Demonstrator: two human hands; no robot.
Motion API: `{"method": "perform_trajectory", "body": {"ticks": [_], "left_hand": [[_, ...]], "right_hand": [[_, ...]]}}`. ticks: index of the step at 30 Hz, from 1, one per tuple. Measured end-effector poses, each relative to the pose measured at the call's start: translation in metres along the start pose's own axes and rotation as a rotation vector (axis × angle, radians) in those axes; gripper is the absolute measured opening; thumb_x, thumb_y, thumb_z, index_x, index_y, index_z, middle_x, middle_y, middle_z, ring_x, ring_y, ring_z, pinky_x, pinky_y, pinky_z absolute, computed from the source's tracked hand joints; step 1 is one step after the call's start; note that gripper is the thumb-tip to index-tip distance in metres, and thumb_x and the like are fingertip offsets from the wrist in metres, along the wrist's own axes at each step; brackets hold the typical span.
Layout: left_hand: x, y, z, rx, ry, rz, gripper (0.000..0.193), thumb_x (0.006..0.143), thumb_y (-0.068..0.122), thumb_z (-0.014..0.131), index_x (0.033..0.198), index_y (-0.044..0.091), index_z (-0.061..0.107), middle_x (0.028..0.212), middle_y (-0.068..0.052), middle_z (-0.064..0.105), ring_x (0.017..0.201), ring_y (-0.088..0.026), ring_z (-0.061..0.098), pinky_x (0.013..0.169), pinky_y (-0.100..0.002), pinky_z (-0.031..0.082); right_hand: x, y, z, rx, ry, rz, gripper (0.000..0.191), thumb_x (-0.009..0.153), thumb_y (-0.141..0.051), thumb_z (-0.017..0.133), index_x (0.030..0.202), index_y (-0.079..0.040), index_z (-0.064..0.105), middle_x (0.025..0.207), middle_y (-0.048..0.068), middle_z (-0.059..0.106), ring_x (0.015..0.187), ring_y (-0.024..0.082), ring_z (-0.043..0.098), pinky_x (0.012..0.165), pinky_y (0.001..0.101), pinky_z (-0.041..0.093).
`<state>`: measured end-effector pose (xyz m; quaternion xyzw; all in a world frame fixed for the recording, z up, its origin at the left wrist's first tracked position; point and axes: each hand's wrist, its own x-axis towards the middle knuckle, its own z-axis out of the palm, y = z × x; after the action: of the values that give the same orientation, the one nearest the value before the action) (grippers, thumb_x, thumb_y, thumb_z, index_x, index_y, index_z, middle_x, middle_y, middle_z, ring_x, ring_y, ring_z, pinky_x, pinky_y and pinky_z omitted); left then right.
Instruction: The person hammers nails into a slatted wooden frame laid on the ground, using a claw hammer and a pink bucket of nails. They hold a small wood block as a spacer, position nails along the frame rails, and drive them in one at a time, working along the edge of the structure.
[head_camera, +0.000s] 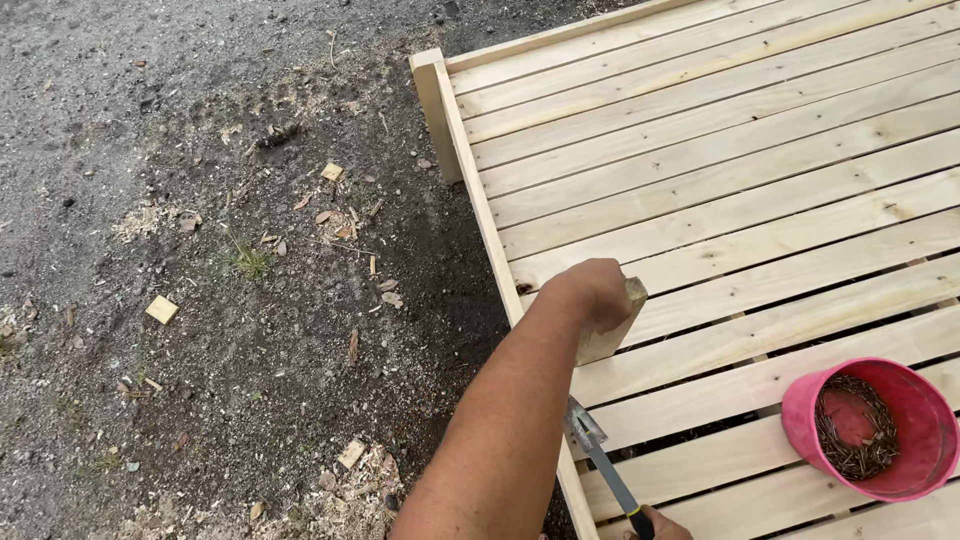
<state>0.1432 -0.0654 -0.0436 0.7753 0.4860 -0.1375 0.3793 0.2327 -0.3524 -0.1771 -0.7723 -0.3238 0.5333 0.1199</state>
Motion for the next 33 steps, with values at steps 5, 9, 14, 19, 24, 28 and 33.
{"method": "perform_trajectory", "body": {"ticks": [5,9,14,19,24,28,33], "left_hand": [[-0.004,0.002,0.002,-0.037,0.022,-0.018,0.036,0.054,-0.002,0.074,0.089,0.001,0.079,0.098,-0.02,0.077,0.088,-0.035,0.076,0.072,-0.042,0.061],[-0.006,0.001,0.004,-0.008,0.012,-0.032,0.031,0.056,-0.002,0.07,0.086,0.001,0.079,0.094,-0.021,0.078,0.083,-0.035,0.077,0.066,-0.043,0.061],[-0.005,-0.003,0.009,-0.048,0.024,-0.034,0.034,0.053,-0.004,0.068,0.085,0.0,0.079,0.093,-0.021,0.078,0.08,-0.034,0.077,0.063,-0.043,0.06],[-0.003,-0.006,0.013,-0.036,0.079,0.003,0.034,0.052,-0.002,0.071,0.085,0.001,0.08,0.093,-0.021,0.077,0.082,-0.035,0.075,0.065,-0.042,0.059],[-0.009,-0.007,0.013,-0.043,0.077,-0.021,0.032,0.054,-0.003,0.07,0.085,-0.001,0.079,0.094,-0.022,0.078,0.084,-0.035,0.076,0.067,-0.044,0.059],[-0.018,-0.005,0.013,-0.044,0.089,-0.024,0.035,0.053,-0.002,0.073,0.087,0.001,0.079,0.097,-0.02,0.077,0.086,-0.035,0.076,0.067,-0.042,0.06],[-0.027,-0.003,0.01,-0.063,0.094,-0.028,0.034,0.054,-0.003,0.071,0.087,0.001,0.079,0.096,-0.02,0.078,0.086,-0.034,0.076,0.066,-0.042,0.06]], "right_hand": [[0.001,0.039,0.002,-0.083,0.033,-0.018,0.048,0.076,-0.028,0.087,0.118,-0.008,0.073,0.07,0.012,0.069,0.068,0.023,0.067,0.071,0.0348,0.056],[-0.009,0.057,0.009,-0.094,0.19,-0.148,0.045,0.078,-0.03,0.086,0.115,-0.01,0.074,0.07,0.013,0.07,0.069,0.025,0.069,0.071,0.0359,0.058],[-0.004,0.053,0.005,-0.323,0.067,0.004,0.034,0.087,-0.028,0.077,0.113,-0.007,0.071,0.069,0.011,0.068,0.066,0.022,0.064,0.071,0.0346,0.053],[-0.008,0.07,0.001,-0.137,0.167,-0.143,0.042,0.082,-0.029,0.079,0.116,-0.005,0.072,0.066,0.01,0.069,0.065,0.022,0.062,0.068,0.036,0.056],[0.005,0.076,0.008,-0.222,0.063,-0.004,0.039,0.085,-0.025,0.078,0.119,-0.008,0.071,0.066,0.008,0.067,0.063,0.018,0.061,0.068,0.0332,0.054],[-0.001,0.087,0.004,-0.253,0.067,0.012,0.033,0.088,-0.026,0.078,0.111,-0.003,0.074,0.063,0.008,0.06,0.06,0.018,0.053,0.064,0.0334,0.052],[-0.013,0.104,0.014,-0.021,0.18,-0.123,0.037,0.081,-0.026,0.082,0.112,-0.008,0.073,0.06,0.009,0.056,0.06,0.016,0.051,0.061,0.0327,0.049]]}}
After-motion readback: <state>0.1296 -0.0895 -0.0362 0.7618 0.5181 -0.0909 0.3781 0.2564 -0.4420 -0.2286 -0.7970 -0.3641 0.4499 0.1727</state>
